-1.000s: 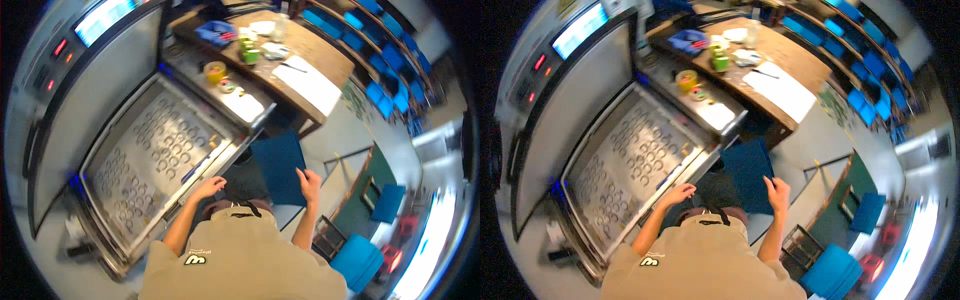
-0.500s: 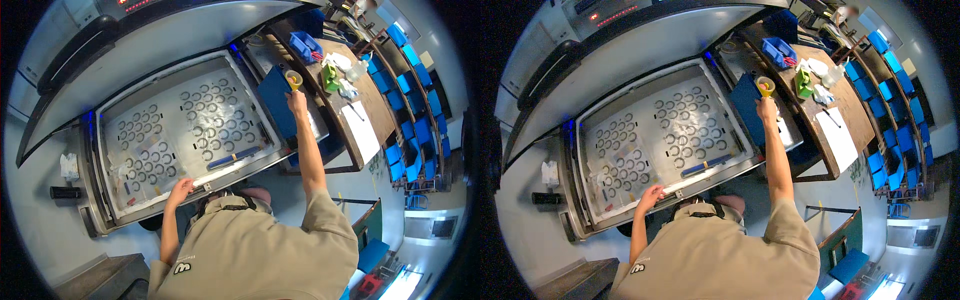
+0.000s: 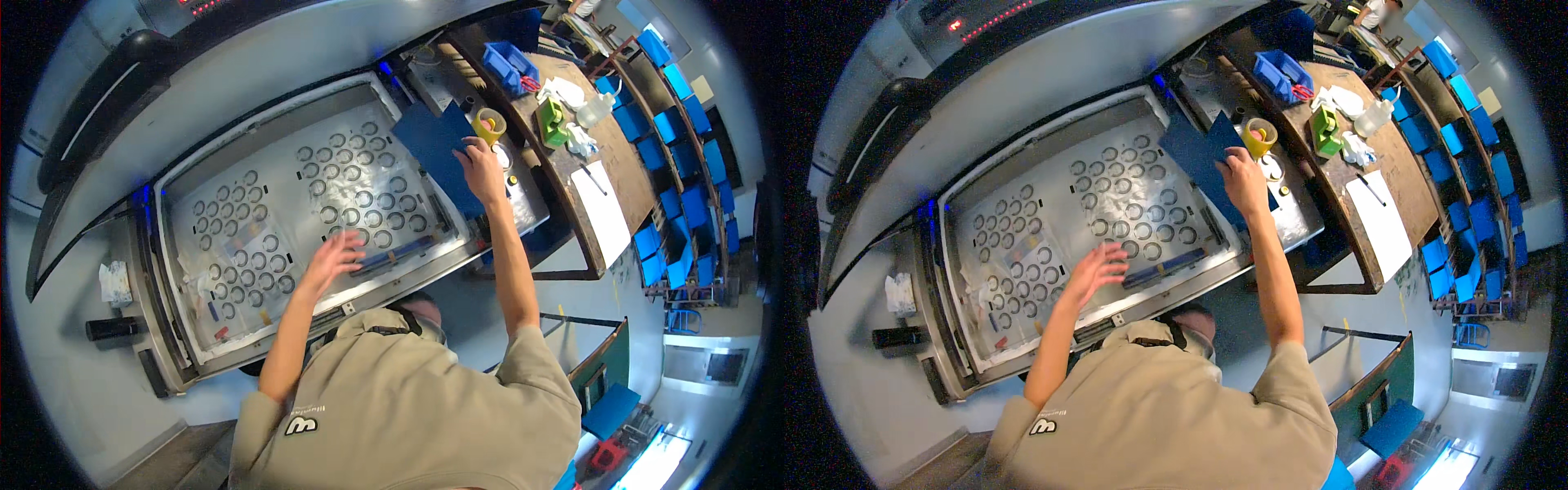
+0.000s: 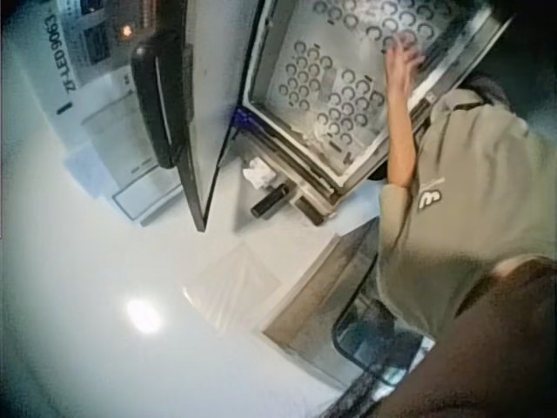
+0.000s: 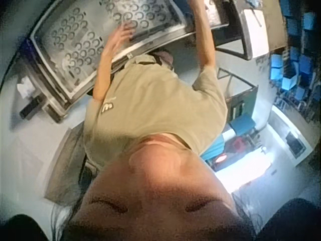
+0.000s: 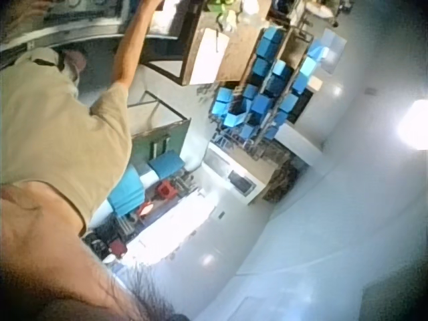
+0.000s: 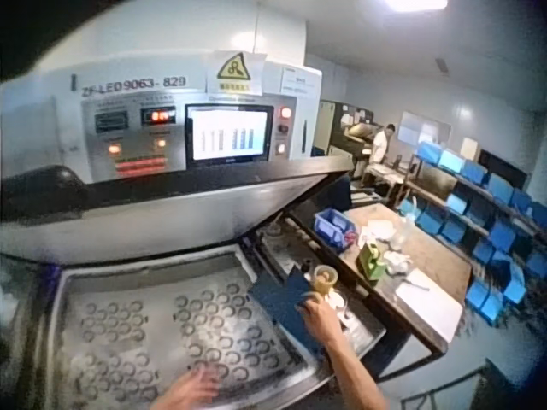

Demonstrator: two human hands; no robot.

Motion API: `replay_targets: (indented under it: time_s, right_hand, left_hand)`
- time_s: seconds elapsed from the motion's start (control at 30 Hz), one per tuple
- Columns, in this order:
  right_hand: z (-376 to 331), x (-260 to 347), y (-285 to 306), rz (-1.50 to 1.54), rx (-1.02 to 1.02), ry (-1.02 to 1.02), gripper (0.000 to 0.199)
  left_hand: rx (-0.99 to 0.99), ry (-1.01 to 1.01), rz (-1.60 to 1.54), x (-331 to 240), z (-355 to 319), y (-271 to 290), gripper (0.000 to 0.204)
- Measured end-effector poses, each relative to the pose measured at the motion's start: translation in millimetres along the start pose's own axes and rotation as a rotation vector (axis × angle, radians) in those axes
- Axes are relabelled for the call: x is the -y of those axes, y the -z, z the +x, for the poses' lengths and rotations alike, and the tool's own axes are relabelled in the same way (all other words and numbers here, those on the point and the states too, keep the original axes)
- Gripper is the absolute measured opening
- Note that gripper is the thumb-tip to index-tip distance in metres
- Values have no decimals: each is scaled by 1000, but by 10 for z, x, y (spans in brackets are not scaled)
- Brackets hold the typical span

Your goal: Applying a white adhesive substance using a roller onto blue metal plates inside a light box, then moving them to a stack.

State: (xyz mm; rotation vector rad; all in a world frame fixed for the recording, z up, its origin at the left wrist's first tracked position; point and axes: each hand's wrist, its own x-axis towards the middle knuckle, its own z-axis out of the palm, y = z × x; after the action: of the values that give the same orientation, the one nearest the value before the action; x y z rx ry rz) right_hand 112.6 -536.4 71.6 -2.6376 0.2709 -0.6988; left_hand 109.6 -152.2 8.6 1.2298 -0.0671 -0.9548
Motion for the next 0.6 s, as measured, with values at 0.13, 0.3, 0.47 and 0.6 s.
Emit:
replay_targets:
  time_s: [0.13, 0.3, 0.47, 0.6]
  right_hand:
    - [-337, 538, 304, -89, 47, 382, 12]
    - [-833, 789, 216, -72, 155, 572, 38]
    - [-1301, 769, -60, 11, 226, 378, 53]
    - [-1538, 710, -354, -8, 351, 134, 66]
  left_hand:
    - [288, 137, -611, -524, 411, -133, 90]
    - [88, 159, -483, -456, 719, 115, 63]
    - [-30, -14, -414, -227, 707, 231, 32]
    - [-38, -103, -436, 90, 727, 451, 32]
